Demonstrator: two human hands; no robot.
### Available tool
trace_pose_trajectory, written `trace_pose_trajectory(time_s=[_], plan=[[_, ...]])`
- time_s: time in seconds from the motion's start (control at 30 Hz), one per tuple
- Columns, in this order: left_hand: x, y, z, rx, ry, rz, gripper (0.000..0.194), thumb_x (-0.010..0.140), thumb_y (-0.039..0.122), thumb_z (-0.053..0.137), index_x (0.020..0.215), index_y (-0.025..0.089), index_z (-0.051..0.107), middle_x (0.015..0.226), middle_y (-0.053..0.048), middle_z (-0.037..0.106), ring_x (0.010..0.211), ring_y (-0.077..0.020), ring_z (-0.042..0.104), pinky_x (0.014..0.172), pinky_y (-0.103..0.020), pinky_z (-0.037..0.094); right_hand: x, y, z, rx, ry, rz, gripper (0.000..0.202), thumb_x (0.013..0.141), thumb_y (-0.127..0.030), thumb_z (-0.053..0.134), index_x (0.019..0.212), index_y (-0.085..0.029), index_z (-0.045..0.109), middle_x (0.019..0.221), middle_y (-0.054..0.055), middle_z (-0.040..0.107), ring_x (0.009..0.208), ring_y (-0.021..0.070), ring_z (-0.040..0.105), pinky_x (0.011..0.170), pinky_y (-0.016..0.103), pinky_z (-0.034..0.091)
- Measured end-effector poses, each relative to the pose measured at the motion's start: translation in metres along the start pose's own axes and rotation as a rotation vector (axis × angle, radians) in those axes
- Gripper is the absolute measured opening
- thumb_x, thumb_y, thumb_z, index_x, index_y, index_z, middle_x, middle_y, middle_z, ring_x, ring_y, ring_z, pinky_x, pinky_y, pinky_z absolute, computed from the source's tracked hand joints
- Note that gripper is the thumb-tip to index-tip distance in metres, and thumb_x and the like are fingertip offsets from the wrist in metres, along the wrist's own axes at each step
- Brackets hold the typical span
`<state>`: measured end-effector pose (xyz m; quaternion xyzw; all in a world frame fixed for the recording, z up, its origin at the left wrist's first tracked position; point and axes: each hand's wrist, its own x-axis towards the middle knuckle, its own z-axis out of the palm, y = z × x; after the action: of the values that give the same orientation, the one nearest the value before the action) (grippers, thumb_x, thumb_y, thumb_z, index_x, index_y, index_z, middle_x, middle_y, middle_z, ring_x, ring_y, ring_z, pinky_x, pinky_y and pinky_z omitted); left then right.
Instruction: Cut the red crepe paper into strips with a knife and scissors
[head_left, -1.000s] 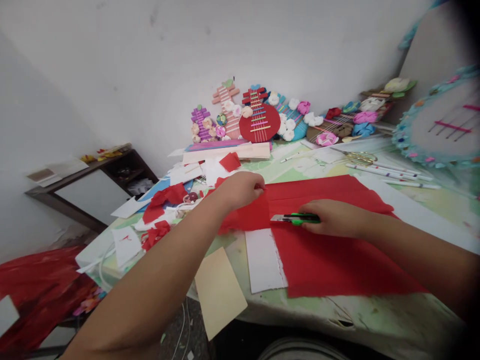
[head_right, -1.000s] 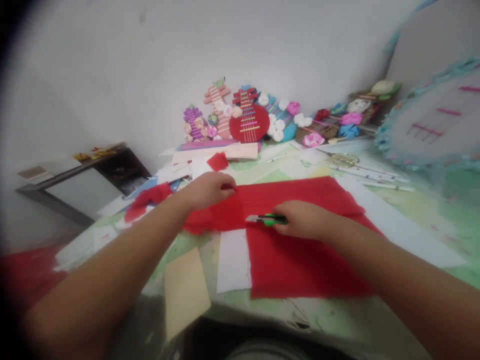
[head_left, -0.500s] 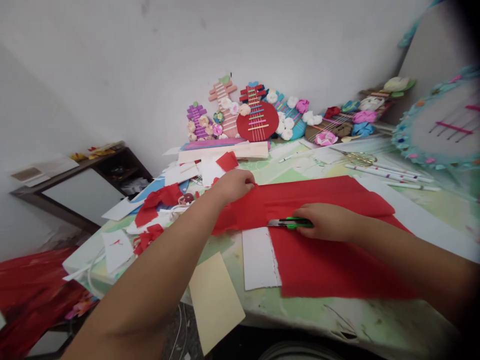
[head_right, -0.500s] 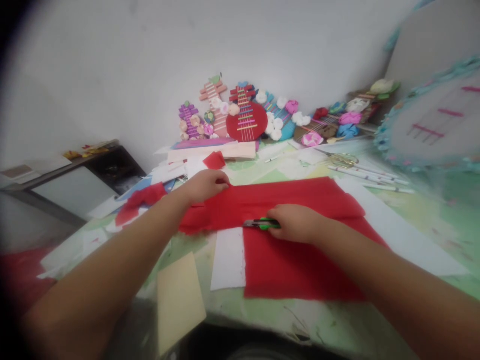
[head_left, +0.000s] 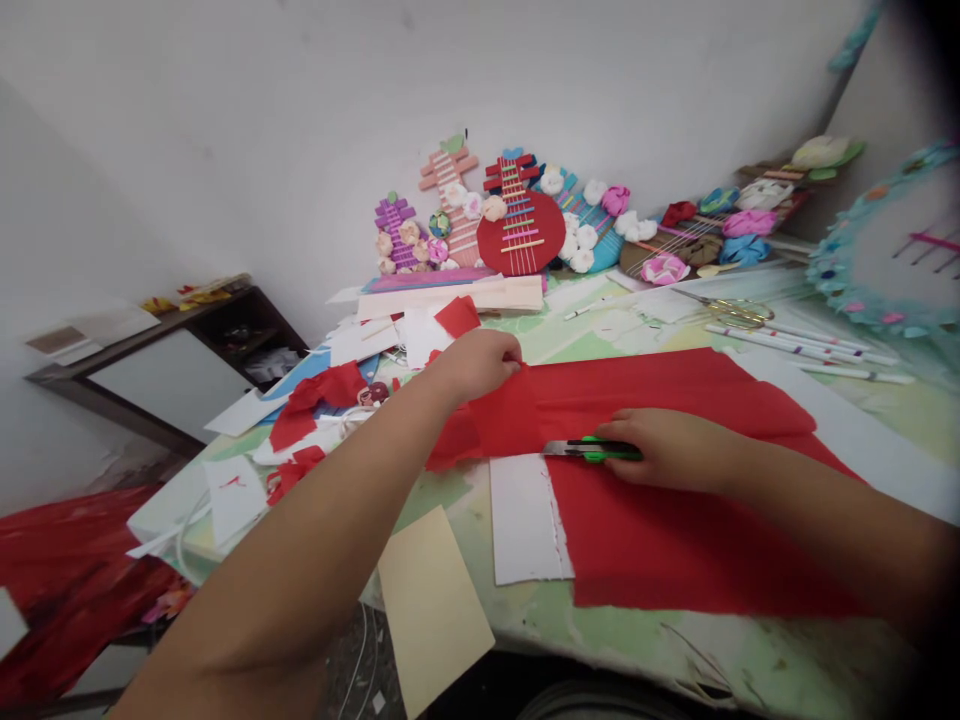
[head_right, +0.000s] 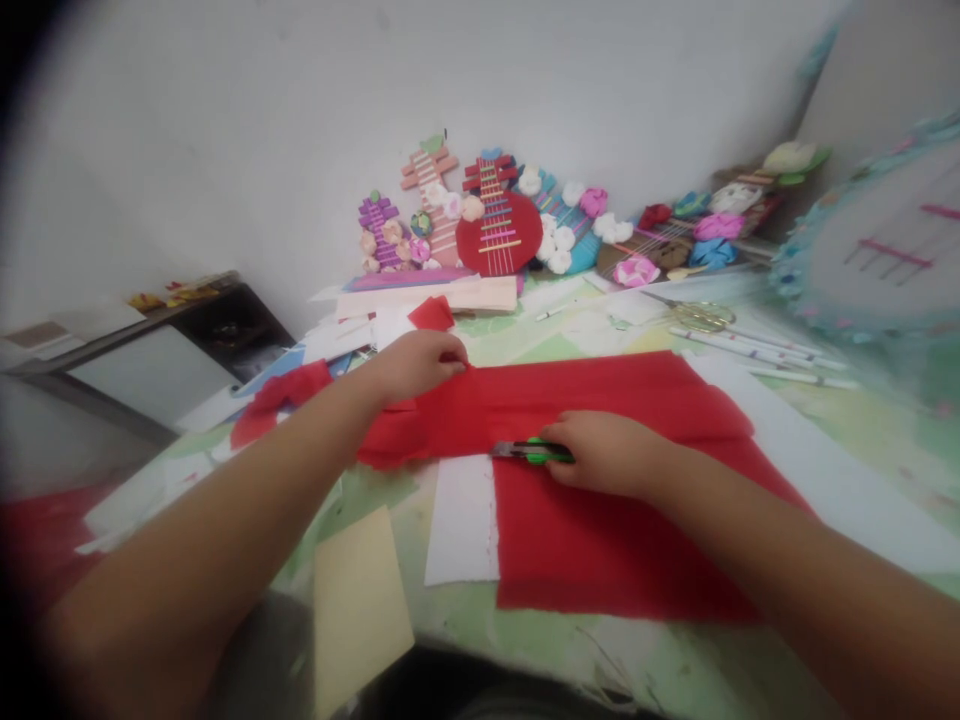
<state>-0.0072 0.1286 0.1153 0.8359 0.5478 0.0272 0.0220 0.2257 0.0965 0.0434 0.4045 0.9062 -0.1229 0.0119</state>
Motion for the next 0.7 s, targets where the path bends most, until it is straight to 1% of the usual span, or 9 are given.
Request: trace_pose_trajectory(time_s=[0.1, 0.2, 0.3, 0.37, 0.5, 0.7], plan=[[0.001, -0.001, 0.0, -0.001, 0.007, -0.002, 0.016, 0.088, 0.03, 0.053, 0.091, 0.015, 0.058, 0.094, -0.004, 0.059, 0.085, -0.0171, 0.057, 0.076, -0.037, 0.046, -0.006, -0.007, 0.002, -0.037, 0.011, -0.014, 0.017, 0.077, -0.03, 0.049, 0.086, -0.021, 0.061, 0.08, 0.006, 0.061, 0.069, 0.0198, 0.057, 0.053, 0.026, 0.034], [0.001, -0.001, 0.0, -0.005, 0.012, -0.006, 0.016, 0.088, 0.03, 0.053, 0.091, 0.015, 0.058, 0.094, -0.004, 0.059, 0.085, -0.017, 0.057, 0.076, -0.036, 0.046, -0.009, -0.021, 0.004, -0.06, 0.014, -0.057, 0.02, 0.08, -0.032, 0.046, 0.089, -0.02, 0.06, 0.079, 0.006, 0.061, 0.067, 0.0186, 0.057, 0.052, 0.026, 0.033], [-0.001, 0.0, -0.001, -0.007, 0.013, -0.011, 0.016, 0.087, 0.03, 0.053, 0.091, 0.015, 0.059, 0.094, -0.004, 0.059, 0.086, -0.0172, 0.057, 0.077, -0.037, 0.046, -0.004, -0.036, 0.006, -0.102, 0.036, -0.095, 0.025, 0.084, -0.032, 0.04, 0.093, -0.019, 0.059, 0.08, 0.006, 0.061, 0.064, 0.0173, 0.057, 0.051, 0.026, 0.033], [-0.002, 0.001, -0.002, -0.009, 0.014, -0.012, 0.016, 0.087, 0.029, 0.053, 0.091, 0.015, 0.059, 0.094, -0.004, 0.059, 0.086, -0.0173, 0.057, 0.077, -0.037, 0.046, 0.004, -0.042, 0.008, -0.153, 0.057, -0.106, 0.026, 0.085, -0.03, 0.04, 0.093, -0.017, 0.06, 0.083, 0.008, 0.059, 0.062, 0.0179, 0.056, 0.049, 0.027, 0.031], [-0.005, 0.004, -0.005, -0.02, 0.015, -0.002, 0.015, 0.088, 0.029, 0.053, 0.091, 0.015, 0.059, 0.095, -0.004, 0.06, 0.086, -0.0169, 0.057, 0.077, -0.036, 0.046, 0.019, -0.043, 0.016, -0.232, 0.08, -0.118, 0.028, 0.086, -0.026, 0.038, 0.091, -0.013, 0.062, 0.086, 0.012, 0.058, 0.06, 0.0184, 0.054, 0.046, 0.028, 0.028], [-0.007, 0.008, -0.009, -0.02, 0.003, -0.003, 0.014, 0.087, 0.027, 0.054, 0.089, 0.015, 0.059, 0.093, -0.003, 0.06, 0.084, -0.0166, 0.057, 0.075, -0.035, 0.047, 0.021, -0.037, 0.022, -0.271, 0.087, -0.136, 0.036, 0.09, -0.028, 0.03, 0.101, -0.013, 0.061, 0.084, 0.012, 0.059, 0.056, 0.0179, 0.054, 0.043, 0.028, 0.023]])
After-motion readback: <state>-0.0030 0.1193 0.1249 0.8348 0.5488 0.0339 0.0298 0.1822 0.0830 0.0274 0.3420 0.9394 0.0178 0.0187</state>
